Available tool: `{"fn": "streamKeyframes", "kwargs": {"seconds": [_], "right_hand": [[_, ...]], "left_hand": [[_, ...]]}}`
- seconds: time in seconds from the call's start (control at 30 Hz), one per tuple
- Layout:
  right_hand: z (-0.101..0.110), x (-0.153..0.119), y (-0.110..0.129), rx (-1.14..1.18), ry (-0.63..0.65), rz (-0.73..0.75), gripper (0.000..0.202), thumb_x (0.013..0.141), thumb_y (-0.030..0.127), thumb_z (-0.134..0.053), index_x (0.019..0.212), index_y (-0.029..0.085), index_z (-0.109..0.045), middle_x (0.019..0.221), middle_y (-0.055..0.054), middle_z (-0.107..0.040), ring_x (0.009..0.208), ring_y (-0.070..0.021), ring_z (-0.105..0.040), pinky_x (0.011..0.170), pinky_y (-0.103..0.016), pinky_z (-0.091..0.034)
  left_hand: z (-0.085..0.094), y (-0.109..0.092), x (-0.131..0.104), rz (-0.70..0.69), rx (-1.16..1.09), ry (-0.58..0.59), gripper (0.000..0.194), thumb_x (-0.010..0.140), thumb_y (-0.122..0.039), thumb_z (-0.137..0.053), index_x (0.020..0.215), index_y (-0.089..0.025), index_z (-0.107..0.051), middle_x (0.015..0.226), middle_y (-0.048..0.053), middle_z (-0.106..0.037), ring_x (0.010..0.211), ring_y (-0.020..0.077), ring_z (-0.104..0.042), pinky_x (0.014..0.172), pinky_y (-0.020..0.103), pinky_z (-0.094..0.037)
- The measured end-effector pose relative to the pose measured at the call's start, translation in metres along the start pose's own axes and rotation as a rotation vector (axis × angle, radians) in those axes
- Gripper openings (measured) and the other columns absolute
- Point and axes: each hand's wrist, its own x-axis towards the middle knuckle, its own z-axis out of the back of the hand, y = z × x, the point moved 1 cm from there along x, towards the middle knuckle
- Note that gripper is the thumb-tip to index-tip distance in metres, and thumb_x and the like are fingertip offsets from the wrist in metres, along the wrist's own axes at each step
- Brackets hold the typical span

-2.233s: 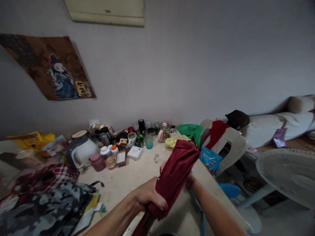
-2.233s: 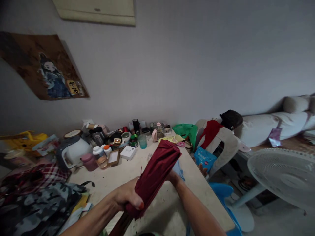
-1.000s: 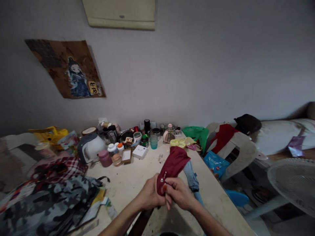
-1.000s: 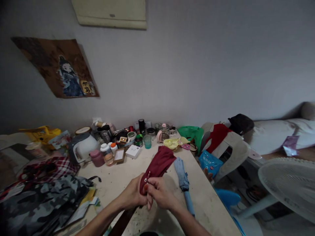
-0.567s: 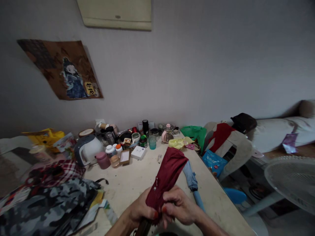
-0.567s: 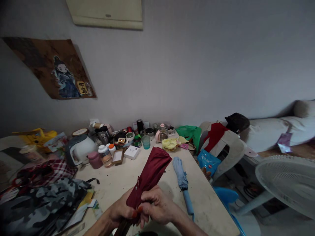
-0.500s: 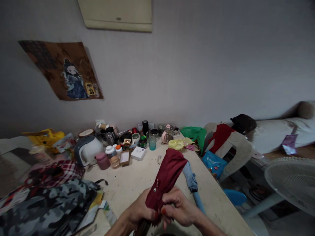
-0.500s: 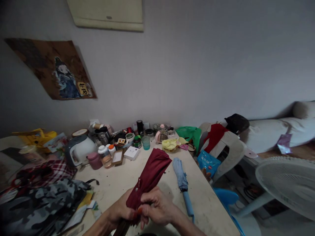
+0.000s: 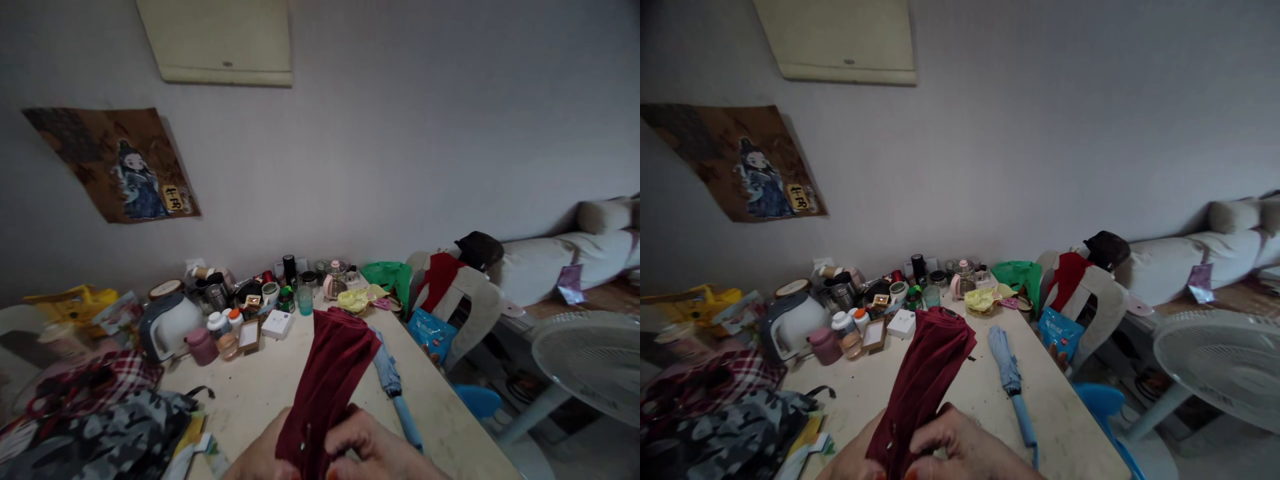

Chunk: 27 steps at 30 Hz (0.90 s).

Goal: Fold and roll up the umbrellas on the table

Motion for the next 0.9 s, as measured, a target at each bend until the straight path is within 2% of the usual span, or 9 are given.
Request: {"fn": "streamKeyframes", "kwargs": {"seconds": [0.13,0.23,0.33,0.4,0.47,0.6,0.73,0.8,0.9], "right_hand": [[0.007,-0.008,-0.006,-0.255,-0.088,-0.044,0.022,0.088,0.027,-0.051,0.074,0.015,-0.063,0.064,0.000,-0.057,0.059,-0.0082,-0.052,0.059,-0.017,-0.039],[0.031,-0.014,-0.012,-0.251,-0.222,-0.125,0.016,0.083,0.031,-0.062,0.078,0.017,-0.068,0.070,-0.003,-0.064,0.066,-0.0122,-0.058,0.068,-0.022,-0.043],[0.060,-0.003,-0.011,0.225,-0.434,-0.024,0.056,0.061,0.059,-0.078,0.101,0.022,-0.066,0.091,-0.007,-0.067,0.082,-0.0198,-0.063,0.070,-0.030,-0.048],[0.069,0.013,-0.007,0.379,-0.438,0.042,0.089,0.039,0.070,-0.082,0.112,0.023,-0.062,0.101,-0.011,-0.065,0.095,-0.0264,-0.062,0.081,-0.039,-0.049],[0.070,0.030,-0.004,0.430,-0.508,0.054,0.095,0.039,0.065,-0.085,0.120,0.024,-0.057,0.106,-0.010,-0.064,0.097,-0.0270,-0.062,0.084,-0.041,-0.050],[0.067,0.048,-0.005,0.485,-0.923,0.025,0.089,0.052,0.026,-0.085,0.131,0.026,-0.044,0.100,-0.004,-0.065,0.079,-0.0184,-0.063,0.076,-0.033,-0.052],[0.069,0.051,-0.006,0.351,-1.084,-0.060,0.090,0.055,0.026,-0.083,0.133,0.023,-0.037,0.087,-0.001,-0.067,0.070,-0.0166,-0.061,0.068,-0.029,-0.052],[0.070,0.050,-0.004,0.257,-1.116,-0.085,0.080,0.057,0.026,-0.080,0.127,0.021,-0.041,0.084,-0.001,-0.067,0.069,-0.0170,-0.061,0.066,-0.029,-0.051],[0.073,0.049,0.002,0.220,-1.103,-0.053,0.063,0.056,0.023,-0.073,0.114,0.020,-0.049,0.081,0.000,-0.065,0.067,-0.0154,-0.058,0.063,-0.026,-0.048]], "left_hand": [[0.015,-0.002,-0.001,-0.057,-0.065,-0.133,0.061,0.051,-0.049,-0.083,0.093,-0.009,-0.065,0.072,0.006,-0.061,0.062,0.0145,-0.053,0.056,0.024,-0.041],[0.022,-0.004,-0.005,-0.086,-0.089,-0.156,0.052,0.054,-0.044,-0.083,0.090,-0.010,-0.065,0.069,0.005,-0.060,0.056,0.0114,-0.051,0.051,0.021,-0.038],[0.015,-0.005,-0.005,-0.006,-0.127,-0.023,0.054,0.051,-0.046,-0.084,0.088,-0.010,-0.066,0.068,0.005,-0.060,0.053,0.0105,-0.050,0.048,0.021,-0.036],[0.005,-0.006,0.001,0.057,-0.142,0.043,0.066,0.045,-0.047,-0.087,0.095,-0.010,-0.066,0.074,0.007,-0.061,0.055,0.0109,-0.050,0.049,0.022,-0.035],[-0.003,-0.008,0.011,0.088,-0.084,0.031,0.074,0.043,-0.047,-0.087,0.103,-0.010,-0.065,0.081,0.008,-0.062,0.062,0.0128,-0.051,0.054,0.023,-0.037],[-0.014,-0.008,0.031,-0.008,0.344,-0.237,0.047,0.052,-0.026,-0.079,0.094,-0.013,-0.061,0.076,0.001,-0.058,0.066,0.0132,-0.047,0.059,0.024,-0.037],[-0.022,-0.007,0.035,-0.060,0.606,-0.526,0.052,0.057,-0.011,-0.066,0.107,-0.014,-0.056,0.084,0.003,-0.063,0.077,0.0201,-0.056,0.071,0.029,-0.044],[-0.025,-0.013,0.033,-0.030,0.544,-0.438,0.059,0.054,-0.009,-0.066,0.112,-0.014,-0.055,0.091,0.005,-0.065,0.086,0.0235,-0.058,0.078,0.032,-0.045],[-0.025,-0.028,0.028,0.025,0.337,-0.157,0.070,0.047,-0.011,-0.073,0.115,-0.017,-0.055,0.102,0.005,-0.064,0.092,0.0231,-0.057,0.079,0.030,-0.045]]}}
